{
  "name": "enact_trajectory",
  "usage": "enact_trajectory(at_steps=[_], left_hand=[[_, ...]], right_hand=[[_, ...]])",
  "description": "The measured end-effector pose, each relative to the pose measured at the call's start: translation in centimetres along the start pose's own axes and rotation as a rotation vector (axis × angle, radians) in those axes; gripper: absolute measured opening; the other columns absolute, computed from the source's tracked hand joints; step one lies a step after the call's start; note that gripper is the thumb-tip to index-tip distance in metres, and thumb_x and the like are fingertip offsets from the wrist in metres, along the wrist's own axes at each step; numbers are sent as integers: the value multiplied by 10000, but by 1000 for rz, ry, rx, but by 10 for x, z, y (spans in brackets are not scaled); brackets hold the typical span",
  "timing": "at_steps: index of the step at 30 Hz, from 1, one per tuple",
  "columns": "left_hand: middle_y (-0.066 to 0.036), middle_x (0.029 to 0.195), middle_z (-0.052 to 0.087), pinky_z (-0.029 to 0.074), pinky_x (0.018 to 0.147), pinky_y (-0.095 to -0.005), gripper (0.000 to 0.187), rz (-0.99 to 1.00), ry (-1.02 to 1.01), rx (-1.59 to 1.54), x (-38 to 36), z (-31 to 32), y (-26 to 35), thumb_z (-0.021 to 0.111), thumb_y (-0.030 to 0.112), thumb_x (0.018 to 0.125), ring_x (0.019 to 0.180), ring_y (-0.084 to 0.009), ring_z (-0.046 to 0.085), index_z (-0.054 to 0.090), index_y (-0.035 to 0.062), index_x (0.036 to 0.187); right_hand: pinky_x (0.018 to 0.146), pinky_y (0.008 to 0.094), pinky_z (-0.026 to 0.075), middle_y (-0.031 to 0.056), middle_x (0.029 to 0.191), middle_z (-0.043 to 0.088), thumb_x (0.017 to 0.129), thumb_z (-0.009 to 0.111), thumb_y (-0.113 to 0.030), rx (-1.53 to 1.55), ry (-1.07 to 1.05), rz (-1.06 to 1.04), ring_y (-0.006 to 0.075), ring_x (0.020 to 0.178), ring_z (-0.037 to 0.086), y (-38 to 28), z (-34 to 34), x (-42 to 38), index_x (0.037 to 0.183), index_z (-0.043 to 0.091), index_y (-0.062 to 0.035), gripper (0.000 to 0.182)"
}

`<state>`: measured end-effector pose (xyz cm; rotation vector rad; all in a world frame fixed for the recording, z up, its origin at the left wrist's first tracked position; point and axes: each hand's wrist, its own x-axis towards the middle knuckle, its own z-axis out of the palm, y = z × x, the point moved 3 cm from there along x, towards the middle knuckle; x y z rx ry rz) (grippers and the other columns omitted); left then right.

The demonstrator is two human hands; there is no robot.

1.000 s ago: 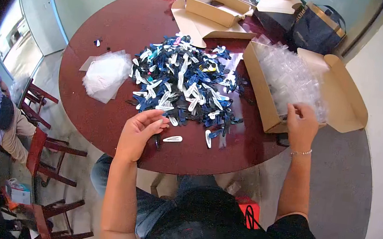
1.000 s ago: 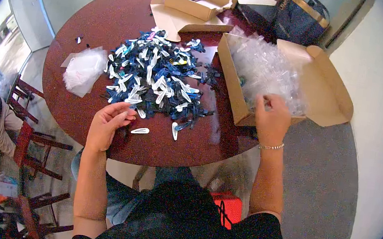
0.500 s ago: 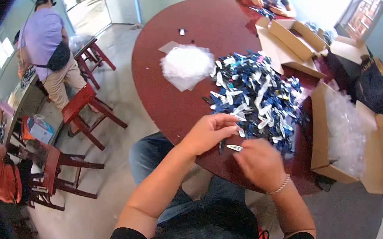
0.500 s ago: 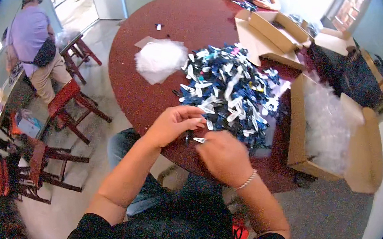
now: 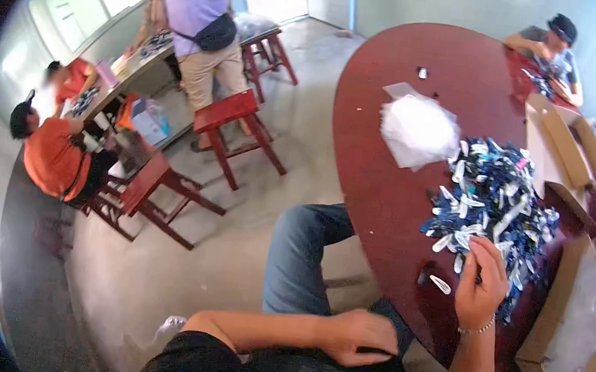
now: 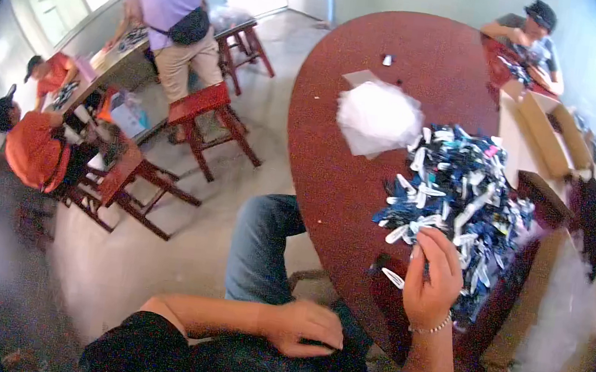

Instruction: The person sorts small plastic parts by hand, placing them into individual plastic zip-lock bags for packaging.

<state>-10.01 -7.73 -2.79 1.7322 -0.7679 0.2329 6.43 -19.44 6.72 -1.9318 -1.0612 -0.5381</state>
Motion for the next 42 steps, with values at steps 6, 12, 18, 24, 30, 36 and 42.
enact_trajectory(at_steps=[6,12,18,24,30,36,42], left_hand=[[-135,1530,287,136,1176,-410,598,-568,-499,-427,-106,50,-63,219,460,1035,1432,-300,205,333,57,1460],[-86,1566,221,85,1181,-440,595,-539,-491,-568,-111,67,-81,233,470,1031,1458,-304,87,296,96,1490],[-88,1551,267,120,1176,-427,551,-486,-434,-612,-113,81,-86,249,408,1038,1449,-303,141,298,91,1485],[-106,1559,242,56,1158,-483,626,-559,-472,-765,-112,113,-115,411,431,993,1455,-298,111,262,101,1504],[-128,1577,179,31,1124,-598,676,-56,-583,-221,-113,128,-116,458,497,942,1456,-331,120,278,153,1495],[-127,1589,119,67,1094,-669,564,-349,-538,-335,-107,114,-95,419,512,938,1449,-398,90,413,238,1431],[-79,1559,237,59,1078,-701,521,-379,-576,-374,-87,94,-66,405,461,947,1450,-395,83,455,204,1396]], right_hand=[[789,358,523,188,1008,648,844,583,49,68,-154,-129,323,886,644,-11,15,-5,983,637,67,149],[772,367,536,197,1009,651,834,601,30,110,-216,-171,335,860,654,-18,27,-15,964,645,62,141],[811,367,519,188,992,657,837,569,39,146,-314,-127,326,887,648,-27,32,-19,963,645,59,148],[798,372,531,187,992,656,830,606,28,144,-355,-153,332,892,646,-32,41,-25,954,651,52,134],[793,371,537,185,993,657,831,614,25,127,-353,-199,330,886,651,-37,45,-28,949,655,47,127],[782,367,540,179,993,660,828,621,8,127,-364,-240,325,877,653,-38,51,-33,942,659,37,123],[774,374,541,178,991,659,827,614,-5,119,-404,-261,336,867,651,-41,57,-36,956,657,29,140]])
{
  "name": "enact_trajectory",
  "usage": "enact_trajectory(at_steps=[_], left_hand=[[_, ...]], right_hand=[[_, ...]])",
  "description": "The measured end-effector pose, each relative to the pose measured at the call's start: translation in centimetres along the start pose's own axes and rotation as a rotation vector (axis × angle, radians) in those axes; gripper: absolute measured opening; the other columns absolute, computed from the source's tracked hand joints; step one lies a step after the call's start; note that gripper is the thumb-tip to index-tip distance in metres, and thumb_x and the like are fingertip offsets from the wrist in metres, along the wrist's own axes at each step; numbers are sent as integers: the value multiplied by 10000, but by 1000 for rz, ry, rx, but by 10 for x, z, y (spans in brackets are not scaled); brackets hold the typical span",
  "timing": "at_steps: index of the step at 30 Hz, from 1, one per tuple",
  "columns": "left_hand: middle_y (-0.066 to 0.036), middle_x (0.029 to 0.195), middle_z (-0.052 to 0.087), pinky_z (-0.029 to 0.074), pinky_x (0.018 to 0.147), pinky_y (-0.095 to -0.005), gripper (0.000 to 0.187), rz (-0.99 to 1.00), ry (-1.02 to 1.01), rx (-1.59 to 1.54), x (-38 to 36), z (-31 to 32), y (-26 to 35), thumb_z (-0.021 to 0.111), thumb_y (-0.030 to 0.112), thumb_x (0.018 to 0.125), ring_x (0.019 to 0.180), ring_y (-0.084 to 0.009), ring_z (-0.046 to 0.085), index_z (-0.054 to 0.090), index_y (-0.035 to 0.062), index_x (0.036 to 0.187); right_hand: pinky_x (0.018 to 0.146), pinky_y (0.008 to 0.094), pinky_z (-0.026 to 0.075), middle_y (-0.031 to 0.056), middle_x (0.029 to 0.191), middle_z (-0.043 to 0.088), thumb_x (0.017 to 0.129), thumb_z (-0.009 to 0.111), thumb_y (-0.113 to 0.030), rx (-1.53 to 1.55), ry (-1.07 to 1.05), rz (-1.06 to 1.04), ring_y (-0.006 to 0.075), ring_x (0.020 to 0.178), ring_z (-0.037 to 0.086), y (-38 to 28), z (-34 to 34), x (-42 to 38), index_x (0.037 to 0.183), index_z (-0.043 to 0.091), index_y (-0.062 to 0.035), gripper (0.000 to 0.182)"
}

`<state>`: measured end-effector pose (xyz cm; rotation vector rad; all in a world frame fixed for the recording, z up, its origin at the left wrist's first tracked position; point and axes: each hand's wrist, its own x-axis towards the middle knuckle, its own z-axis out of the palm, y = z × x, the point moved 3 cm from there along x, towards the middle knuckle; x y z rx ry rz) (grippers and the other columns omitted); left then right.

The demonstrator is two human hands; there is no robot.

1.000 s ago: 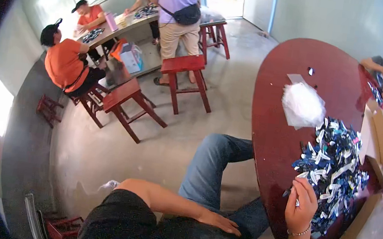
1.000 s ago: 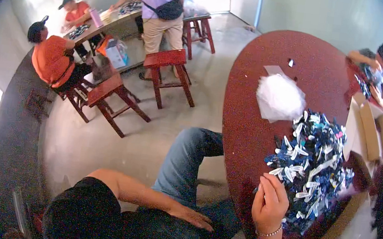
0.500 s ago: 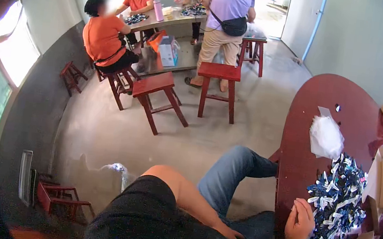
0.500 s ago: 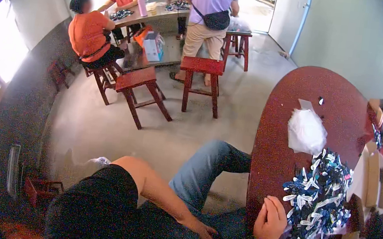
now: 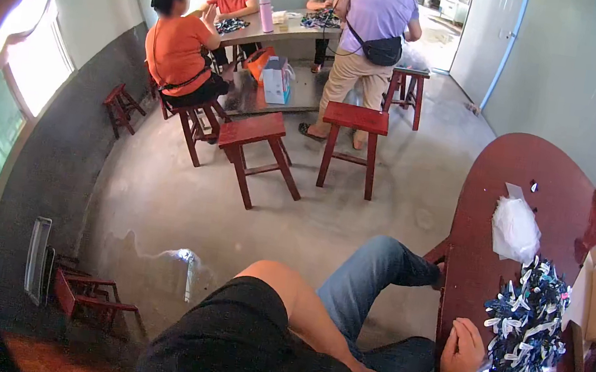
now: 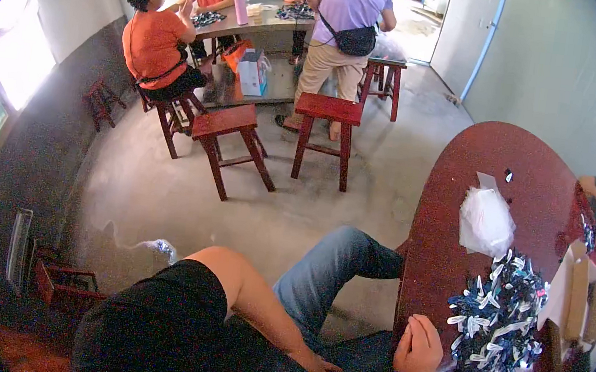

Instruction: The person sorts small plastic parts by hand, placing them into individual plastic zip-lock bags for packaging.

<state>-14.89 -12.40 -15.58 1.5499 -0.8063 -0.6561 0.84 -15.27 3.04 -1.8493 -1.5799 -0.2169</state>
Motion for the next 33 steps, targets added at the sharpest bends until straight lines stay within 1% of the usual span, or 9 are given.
enact_trajectory(at_steps=[13,16,17,19,23,25,29,31,33], left_hand=[[-40,1414,492,39,1047,-733,485,102,105,-211,6,6,-8,376,409,970,1449,-381,115,482,139,1358],[-58,1431,474,29,1059,-721,495,-5,-29,-188,-2,-3,19,377,421,968,1445,-375,137,484,131,1355],[-58,1431,474,29,1059,-721,495,-7,-30,-191,0,0,8,377,421,968,1445,-375,137,484,131,1355],[-63,1442,459,29,1062,-719,515,136,43,-110,5,5,-12,395,439,958,1439,-375,163,475,127,1359],[-65,1463,431,28,1062,-721,549,93,-17,-41,9,2,-10,414,468,944,1433,-382,176,452,126,1371],[-75,1477,406,29,1055,-727,571,216,125,-63,8,4,-16,425,497,933,1429,-390,188,458,121,1362],[-117,1494,368,36,1053,-724,601,169,54,-176,6,-1,-15,444,528,917,1419,-399,214,460,114,1353],[-150,1489,363,46,1050,-724,604,424,80,44,8,-1,-23,464,533,908,1412,-410,230,469,108,1338],[-155,1483,368,46,1051,-722,610,394,131,-51,9,4,-36,463,539,905,1412,-408,232,474,107,1334]], right_hand=[[786,379,529,193,962,655,821,600,36,15,-32,11,339,868,649,0,3,0,936,647,55,126],[785,378,530,194,956,657,818,600,42,29,-38,17,337,867,650,0,1,1,931,647,57,124],[784,378,531,194,957,657,816,602,43,33,-39,18,338,867,650,-2,0,2,929,648,56,123],[784,378,532,195,958,658,813,604,45,39,-40,24,338,866,651,-2,-1,3,927,649,56,122],[777,375,535,196,957,659,804,614,48,54,-42,24,340,861,653,-1,-3,2,924,651,55,125],[774,374,536,195,957,660,802,618,48,53,-46,28,339,859,654,-1,-4,2,923,652,53,126],[770,369,537,186,954,662,799,624,44,65,-80,50,330,859,656,-2,-6,2,924,655,45,128],[769,367,537,183,954,663,798,626,44,68,-86,44,328,858,656,-2,-6,2,925,656,42,130],[772,367,537,181,954,662,799,626,42,69,-124,44,326,857,657,-2,-6,3,930,655,42,134]])
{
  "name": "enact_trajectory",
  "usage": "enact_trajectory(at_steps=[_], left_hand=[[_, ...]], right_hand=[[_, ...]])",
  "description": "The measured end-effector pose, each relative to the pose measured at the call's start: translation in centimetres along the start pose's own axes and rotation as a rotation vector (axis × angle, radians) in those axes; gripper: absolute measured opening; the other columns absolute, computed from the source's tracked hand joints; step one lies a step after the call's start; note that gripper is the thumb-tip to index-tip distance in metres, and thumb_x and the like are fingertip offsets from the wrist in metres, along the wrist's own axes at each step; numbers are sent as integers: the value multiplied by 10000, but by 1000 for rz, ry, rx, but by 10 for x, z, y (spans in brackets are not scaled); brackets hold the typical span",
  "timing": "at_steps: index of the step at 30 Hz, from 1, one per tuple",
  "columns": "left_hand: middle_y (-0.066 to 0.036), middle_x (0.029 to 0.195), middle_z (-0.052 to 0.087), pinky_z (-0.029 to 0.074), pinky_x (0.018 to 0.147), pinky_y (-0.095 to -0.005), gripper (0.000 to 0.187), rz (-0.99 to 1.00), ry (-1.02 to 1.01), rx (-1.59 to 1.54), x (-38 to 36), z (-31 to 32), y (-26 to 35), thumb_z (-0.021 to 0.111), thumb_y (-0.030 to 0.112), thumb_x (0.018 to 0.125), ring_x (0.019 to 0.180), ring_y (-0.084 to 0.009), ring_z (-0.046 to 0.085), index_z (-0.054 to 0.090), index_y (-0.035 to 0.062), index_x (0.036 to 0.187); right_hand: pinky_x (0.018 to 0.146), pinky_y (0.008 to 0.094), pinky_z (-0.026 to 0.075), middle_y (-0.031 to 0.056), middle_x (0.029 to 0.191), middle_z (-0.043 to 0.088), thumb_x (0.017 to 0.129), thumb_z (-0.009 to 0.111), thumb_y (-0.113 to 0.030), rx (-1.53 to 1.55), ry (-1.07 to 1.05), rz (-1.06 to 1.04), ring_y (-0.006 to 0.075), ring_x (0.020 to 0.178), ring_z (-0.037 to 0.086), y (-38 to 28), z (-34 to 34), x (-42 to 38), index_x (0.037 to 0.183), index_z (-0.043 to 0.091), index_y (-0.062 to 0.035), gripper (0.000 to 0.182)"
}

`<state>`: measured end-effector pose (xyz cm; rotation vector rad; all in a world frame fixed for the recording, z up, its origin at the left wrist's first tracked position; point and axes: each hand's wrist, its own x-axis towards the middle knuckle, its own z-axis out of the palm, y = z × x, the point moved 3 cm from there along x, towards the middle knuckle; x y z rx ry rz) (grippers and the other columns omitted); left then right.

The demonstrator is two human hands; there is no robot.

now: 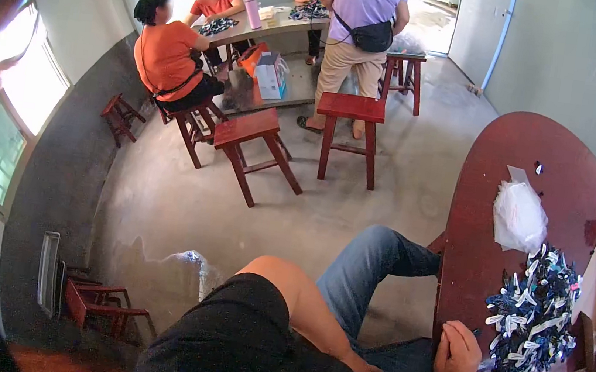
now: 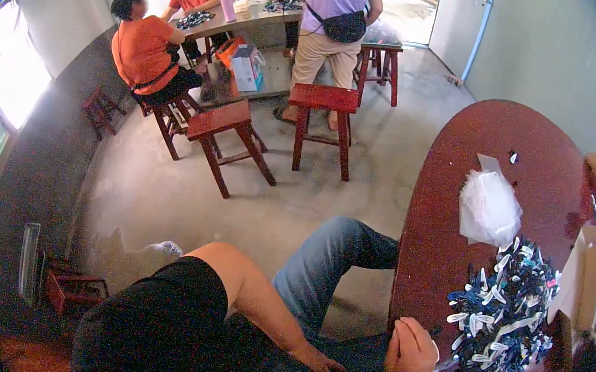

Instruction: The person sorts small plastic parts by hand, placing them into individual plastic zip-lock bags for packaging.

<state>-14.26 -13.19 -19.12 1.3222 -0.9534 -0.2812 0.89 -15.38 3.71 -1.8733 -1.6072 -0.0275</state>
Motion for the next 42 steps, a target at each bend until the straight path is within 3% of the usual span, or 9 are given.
enact_trajectory(at_steps=[14,16,20,22,29,32,37,40,42], left_hand=[[-170,1476,375,95,1101,-646,652,-208,9,-100,2,-5,-5,492,517,899,1405,-318,293,429,77,1377],[-137,1584,98,128,1145,-499,498,-178,-184,94,1,-4,-25,459,357,991,1423,-365,193,373,242,1468],[-161,1465,393,118,1097,-653,706,-64,-63,237,0,-4,-21,539,513,862,1388,-308,328,412,65,1392],[-93,1506,349,126,1079,-680,735,-415,-36,-23,7,-9,-9,583,505,808,1397,-363,282,394,151,1423],[-204,1483,321,173,1037,-637,503,-559,-249,400,29,-23,51,466,418,942,1395,-408,191,425,255,1416],[-194,1427,388,216,1009,-640,441,-473,-169,502,28,-15,8,496,340,928,1361,-407,255,496,226,1355],[-208,1258,539,370,971,-554,277,264,-175,596,73,3,-75,471,196,932,1209,-372,476,599,116,1164],[-192,1193,583,435,917,-509,257,-75,-474,909,101,12,-72,474,188,934,1077,-377,561,604,76,1125],[-182,1168,596,456,874,-495,243,129,-416,870,103,16,-87,477,198,930,1042,-366,578,613,70,1086]], right_hand=[[766,376,540,187,951,661,801,631,40,38,-5,11,332,853,655,0,0,0,925,655,45,127],[766,375,539,186,951,661,799,631,41,44,-10,18,331,853,655,-1,-1,0,925,655,45,128],[736,376,537,173,950,663,783,647,26,21,19,-21,322,828,653,0,0,-1,924,659,31,142],[707,379,536,161,945,666,770,662,6,5,32,-34,314,803,653,0,2,-1,921,665,17,152],[712,376,537,158,960,665,781,660,1,-5,40,-56,313,819,651,1,5,-3,918,667,15,138],[709,374,537,161,958,664,786,656,0,-11,30,-51,314,816,651,1,4,-2,917,668,17,133],[709,378,539,167,944,665,790,651,-3,-23,28,-44,324,797,652,4,3,-2,924,669,20,136],[716,380,544,165,943,666,795,647,4,-23,50,-27,327,801,656,7,2,-2,923,667,19,130],[770,361,535,182,966,658,815,627,35,23,35,-11,330,859,652,8,0,-3,938,653,40,126]])
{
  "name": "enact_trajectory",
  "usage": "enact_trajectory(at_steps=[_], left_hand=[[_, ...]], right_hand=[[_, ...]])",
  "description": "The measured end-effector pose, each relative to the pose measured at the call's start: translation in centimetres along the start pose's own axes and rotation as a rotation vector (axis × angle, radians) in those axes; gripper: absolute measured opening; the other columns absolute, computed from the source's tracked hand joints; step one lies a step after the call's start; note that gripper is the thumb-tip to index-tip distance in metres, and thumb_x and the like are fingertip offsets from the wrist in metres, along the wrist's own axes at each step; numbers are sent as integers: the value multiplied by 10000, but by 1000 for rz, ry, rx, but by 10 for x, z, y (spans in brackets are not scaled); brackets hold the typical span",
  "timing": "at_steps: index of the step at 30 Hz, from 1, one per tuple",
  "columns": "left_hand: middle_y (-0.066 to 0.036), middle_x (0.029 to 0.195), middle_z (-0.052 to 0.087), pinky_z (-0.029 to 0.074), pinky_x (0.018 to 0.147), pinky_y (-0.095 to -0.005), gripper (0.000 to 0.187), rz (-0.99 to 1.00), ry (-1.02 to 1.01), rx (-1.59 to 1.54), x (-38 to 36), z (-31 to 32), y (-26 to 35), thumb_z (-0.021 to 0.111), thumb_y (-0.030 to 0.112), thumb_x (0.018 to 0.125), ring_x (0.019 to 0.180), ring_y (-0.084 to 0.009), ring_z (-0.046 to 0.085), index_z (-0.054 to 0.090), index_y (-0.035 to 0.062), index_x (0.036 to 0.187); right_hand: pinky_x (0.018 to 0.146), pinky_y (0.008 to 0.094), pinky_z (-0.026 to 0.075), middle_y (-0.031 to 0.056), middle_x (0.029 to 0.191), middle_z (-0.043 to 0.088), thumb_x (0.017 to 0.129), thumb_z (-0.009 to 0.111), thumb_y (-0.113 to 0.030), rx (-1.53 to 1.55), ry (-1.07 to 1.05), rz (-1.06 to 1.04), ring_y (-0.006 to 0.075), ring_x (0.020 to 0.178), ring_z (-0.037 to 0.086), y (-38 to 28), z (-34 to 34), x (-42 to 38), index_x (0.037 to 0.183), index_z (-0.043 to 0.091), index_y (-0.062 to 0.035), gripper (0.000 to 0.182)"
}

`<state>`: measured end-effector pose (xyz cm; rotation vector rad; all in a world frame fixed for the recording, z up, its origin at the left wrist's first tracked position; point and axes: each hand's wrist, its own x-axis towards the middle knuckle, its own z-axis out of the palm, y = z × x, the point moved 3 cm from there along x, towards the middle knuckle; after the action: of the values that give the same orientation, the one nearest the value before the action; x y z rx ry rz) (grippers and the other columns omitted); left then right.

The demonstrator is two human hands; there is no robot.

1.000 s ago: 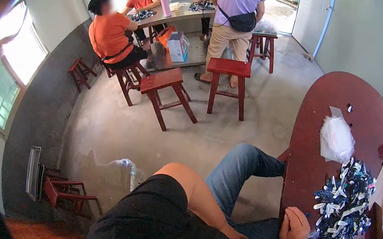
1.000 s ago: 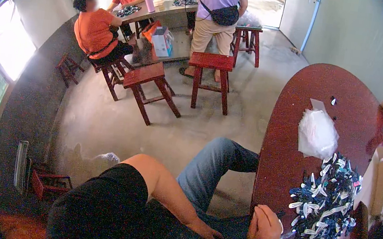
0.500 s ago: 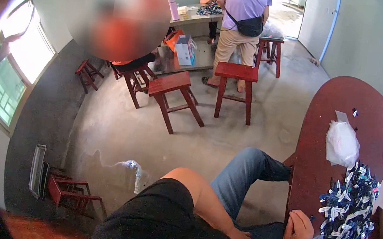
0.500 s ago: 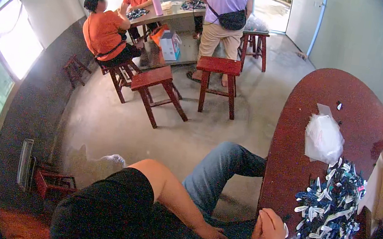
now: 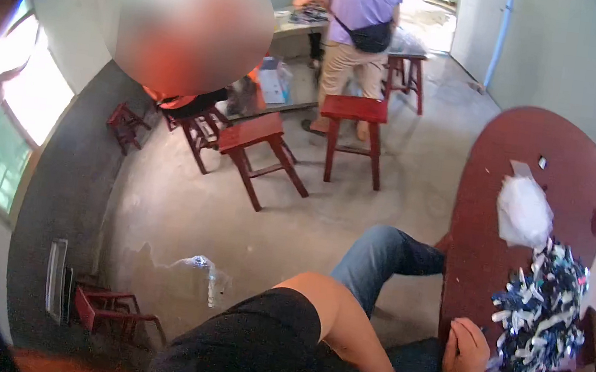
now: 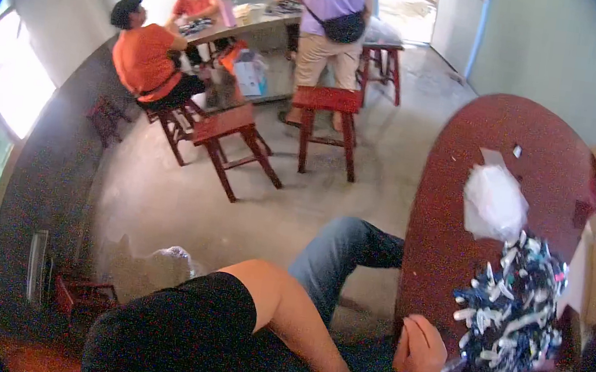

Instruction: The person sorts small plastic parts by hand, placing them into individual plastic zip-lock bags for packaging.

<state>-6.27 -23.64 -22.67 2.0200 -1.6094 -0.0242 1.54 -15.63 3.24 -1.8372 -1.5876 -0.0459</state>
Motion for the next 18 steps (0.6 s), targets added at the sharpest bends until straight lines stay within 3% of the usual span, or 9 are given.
enact_trajectory(at_steps=[1,6,7,8,9,10,14,15,18], left_hand=[[-172,1142,608,478,831,-482,234,148,144,-3,10,3,4,480,207,927,1006,-355,595,622,65,1048],[-133,937,646,501,684,-467,174,311,53,46,61,-11,24,529,228,883,882,-341,629,621,86,922],[-123,886,656,507,647,-464,164,329,28,72,60,-27,26,542,234,873,851,-337,637,621,91,891],[-123,886,656,507,647,-464,164,360,26,62,50,-100,60,542,234,873,851,-337,637,621,91,891],[-110,730,633,480,601,-489,95,157,68,-94,25,-198,85,604,202,805,737,-350,632,614,108,797],[-102,688,615,469,587,-489,92,166,202,-105,22,-228,82,613,196,785,706,-347,626,602,107,764],[-105,644,578,445,567,-472,104,-31,615,42,13,-317,42,607,175,779,668,-339,613,580,86,733],[-102,632,566,443,567,-462,99,-149,675,164,11,-343,30,608,166,778,654,-339,606,587,81,732],[-114,654,604,474,570,-396,87,-323,1149,-8,5,-381,-37,629,130,796,603,-296,610,653,53,826]], right_hand=[[770,361,535,182,966,658,815,627,35,-25,2,36,330,859,652,1,-1,-1,938,653,40,126],[770,358,539,184,961,663,810,628,47,4,102,72,323,857,664,2,-13,6,927,660,38,122],[780,363,536,186,962,664,817,624,37,-7,157,102,327,870,663,10,-16,3,934,659,37,122],[790,368,533,188,963,665,824,620,28,-14,207,127,331,883,661,15,-20,1,940,658,35,123],[817,377,523,191,969,666,843,608,0,-44,215,178,341,913,655,20,-27,2,957,655,31,127],[804,375,528,194,970,666,839,616,8,-91,272,189,347,897,655,26,-32,0,968,653,37,136],[831,389,514,198,1035,653,849,618,-13,-191,483,246,338,948,643,46,-41,-14,1091,622,12,243],[857,418,497,190,1043,651,844,636,-44,-167,382,415,335,983,632,55,-41,-25,1120,610,-2,281],[842,416,499,192,993,654,828,639,-35,-328,348,349,358,944,631,59,-42,-24,1052,624,4,228]])
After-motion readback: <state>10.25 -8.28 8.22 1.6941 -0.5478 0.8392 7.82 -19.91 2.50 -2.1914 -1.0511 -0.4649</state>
